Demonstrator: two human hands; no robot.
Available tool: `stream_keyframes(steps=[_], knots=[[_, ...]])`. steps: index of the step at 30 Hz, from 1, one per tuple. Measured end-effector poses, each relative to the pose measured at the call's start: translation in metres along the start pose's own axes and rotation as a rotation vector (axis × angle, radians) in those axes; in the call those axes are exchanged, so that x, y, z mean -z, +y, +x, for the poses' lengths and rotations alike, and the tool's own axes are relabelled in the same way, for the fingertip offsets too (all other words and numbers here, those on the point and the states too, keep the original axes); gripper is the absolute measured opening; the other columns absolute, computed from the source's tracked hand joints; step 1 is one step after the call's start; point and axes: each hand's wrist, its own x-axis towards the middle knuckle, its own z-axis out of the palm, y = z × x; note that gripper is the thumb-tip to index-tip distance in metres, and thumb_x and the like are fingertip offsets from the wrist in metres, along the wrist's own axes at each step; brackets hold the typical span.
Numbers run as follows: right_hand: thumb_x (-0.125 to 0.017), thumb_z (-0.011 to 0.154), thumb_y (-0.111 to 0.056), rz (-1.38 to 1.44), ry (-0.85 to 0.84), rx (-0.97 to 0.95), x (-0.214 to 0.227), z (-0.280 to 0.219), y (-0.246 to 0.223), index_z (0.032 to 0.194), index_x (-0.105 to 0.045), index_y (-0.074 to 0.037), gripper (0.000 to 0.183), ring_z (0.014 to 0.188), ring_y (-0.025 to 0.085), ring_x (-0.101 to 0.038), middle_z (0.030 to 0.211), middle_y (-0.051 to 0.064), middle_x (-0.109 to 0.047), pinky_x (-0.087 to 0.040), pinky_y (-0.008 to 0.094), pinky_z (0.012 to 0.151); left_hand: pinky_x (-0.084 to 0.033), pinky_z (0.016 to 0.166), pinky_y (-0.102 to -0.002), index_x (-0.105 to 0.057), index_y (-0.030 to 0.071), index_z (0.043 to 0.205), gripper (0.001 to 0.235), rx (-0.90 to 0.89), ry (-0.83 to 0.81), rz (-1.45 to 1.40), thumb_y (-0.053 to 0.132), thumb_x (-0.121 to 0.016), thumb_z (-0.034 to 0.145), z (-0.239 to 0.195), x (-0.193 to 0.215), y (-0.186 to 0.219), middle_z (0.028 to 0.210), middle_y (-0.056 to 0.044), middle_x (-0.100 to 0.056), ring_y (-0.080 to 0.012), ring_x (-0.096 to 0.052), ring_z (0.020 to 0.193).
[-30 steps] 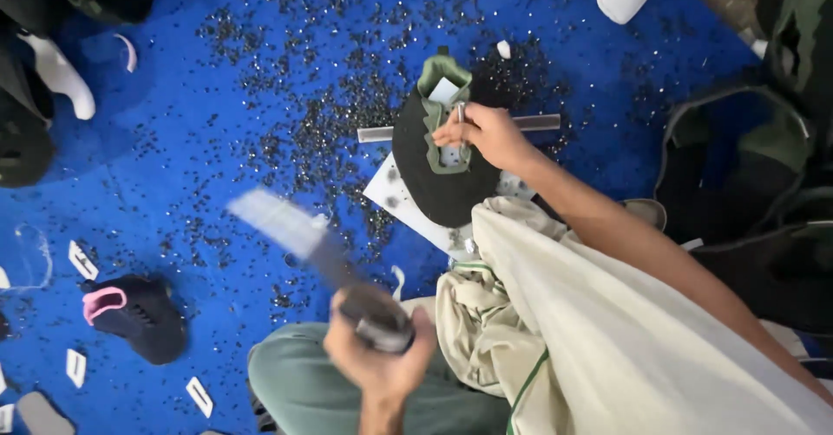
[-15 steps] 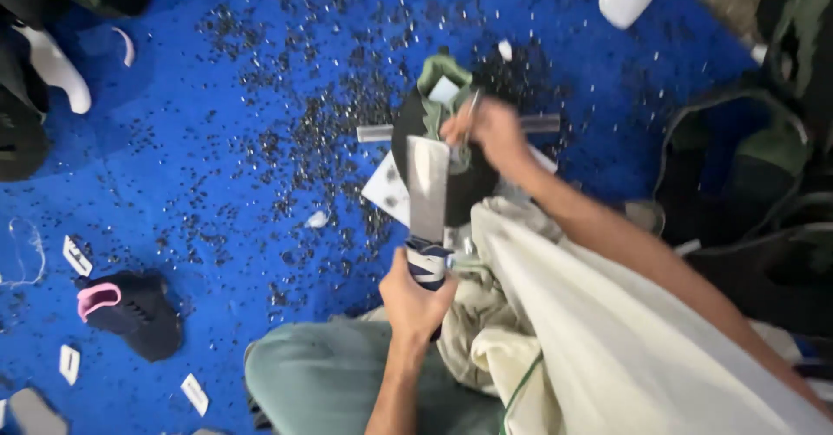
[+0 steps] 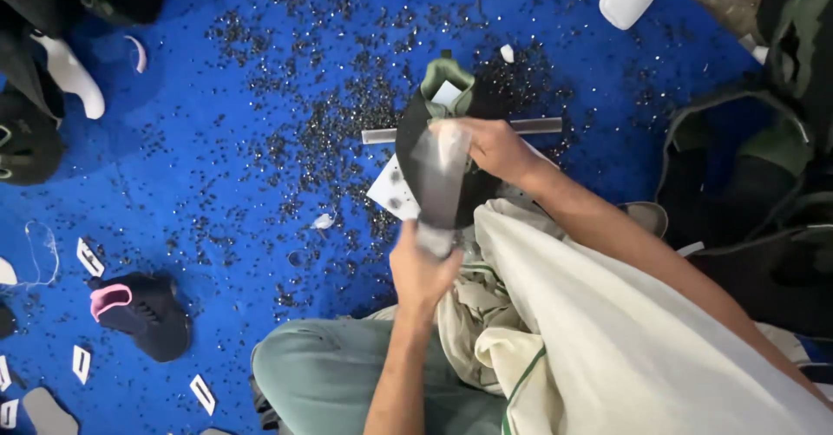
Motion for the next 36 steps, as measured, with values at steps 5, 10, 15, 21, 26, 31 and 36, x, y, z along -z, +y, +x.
stream_keyframes(steps=[5, 10, 15, 21, 26, 31, 36], knots=[[-0.055, 0.101, 0.001, 0.387, 0.176, -0.154, -0.003, 0.013, 0.06, 0.108, -0.064, -0.001, 0.011, 0.102, 0.026, -0.075, 0.107, 0.016, -0.074, -0.062, 0.039, 0.088, -0.058, 0.067, -0.032, -0.064, 0.004, 0.098, 0.04, 0.312, 0.009, 0.016, 0.016, -0.082, 0.065, -0.008, 0.022, 0.028, 0.078, -0.007, -0.071, -0.0153, -0.071, 0.068], [-0.054, 0.106, -0.005, 0.583, 0.108, -0.365, 0.002, 0.032, 0.063, 0.106, -0.061, -0.003, 0.008, 0.104, 0.024, -0.077, 0.112, 0.014, -0.075, -0.063, 0.034, 0.089, -0.043, 0.089, -0.053, -0.053, 0.019, 0.079, 0.033, -0.32, 0.133, 0.287, 0.009, -0.076, 0.058, 0.02, 0.086, 0.13, 0.071, -0.005, -0.056, -0.0295, -0.06, 0.071], [-0.061, 0.103, -0.003, 0.107, 0.142, -0.114, -0.006, 0.015, 0.023, 0.113, -0.068, 0.0, 0.013, 0.107, 0.02, -0.075, 0.116, 0.012, -0.076, -0.061, 0.032, 0.092, -0.052, 0.066, -0.03, -0.059, 0.012, 0.1, 0.042, -0.179, 0.247, -0.422, 0.018, -0.082, 0.065, 0.021, 0.018, 0.028, 0.077, -0.006, -0.067, -0.0247, -0.062, 0.065], [-0.059, 0.105, -0.006, 0.18, 0.259, -0.151, 0.002, 0.032, 0.05, 0.111, -0.07, 0.0, 0.014, 0.103, 0.022, -0.075, 0.114, 0.014, -0.077, -0.061, 0.035, 0.093, -0.057, 0.069, -0.037, -0.064, 0.002, 0.1, 0.044, 0.282, -0.066, 0.1, 0.018, -0.083, 0.064, -0.002, 0.0, 0.008, 0.082, -0.013, -0.074, -0.0256, -0.073, 0.075], [-0.049, 0.111, -0.012, 0.745, 0.299, -0.395, 0.006, 0.049, 0.062, 0.102, -0.059, 0.001, 0.018, 0.098, 0.024, -0.077, 0.11, 0.018, -0.076, -0.064, 0.036, 0.089, -0.058, 0.065, -0.033, -0.063, 0.003, 0.093, 0.037, 0.274, 0.054, 0.04, 0.017, -0.083, 0.066, -0.001, 0.046, 0.064, 0.074, -0.008, -0.071, -0.0175, -0.069, 0.065], [-0.055, 0.103, 0.004, 0.223, 0.261, -0.139, -0.011, 0.037, 0.05, 0.105, -0.063, 0.004, 0.008, 0.098, 0.022, -0.077, 0.111, 0.016, -0.077, -0.063, 0.033, 0.085, -0.04, 0.073, -0.036, -0.052, 0.013, 0.078, 0.029, -0.239, 0.103, 0.175, 0.011, -0.075, 0.061, 0.022, 0.094, 0.151, 0.072, -0.001, -0.053, -0.0209, -0.054, 0.071], [-0.057, 0.1, 0.008, -0.052, 0.23, 0.062, -0.009, 0.033, 0.01, 0.114, -0.066, 0.005, 0.018, 0.101, 0.022, -0.075, 0.113, 0.016, -0.075, -0.061, 0.033, 0.086, -0.053, 0.067, -0.033, -0.05, 0.009, 0.087, 0.032, -0.193, 0.209, -0.317, 0.011, -0.076, 0.069, 0.039, 0.036, 0.084, 0.077, -0.005, -0.058, -0.0205, -0.06, 0.069]])
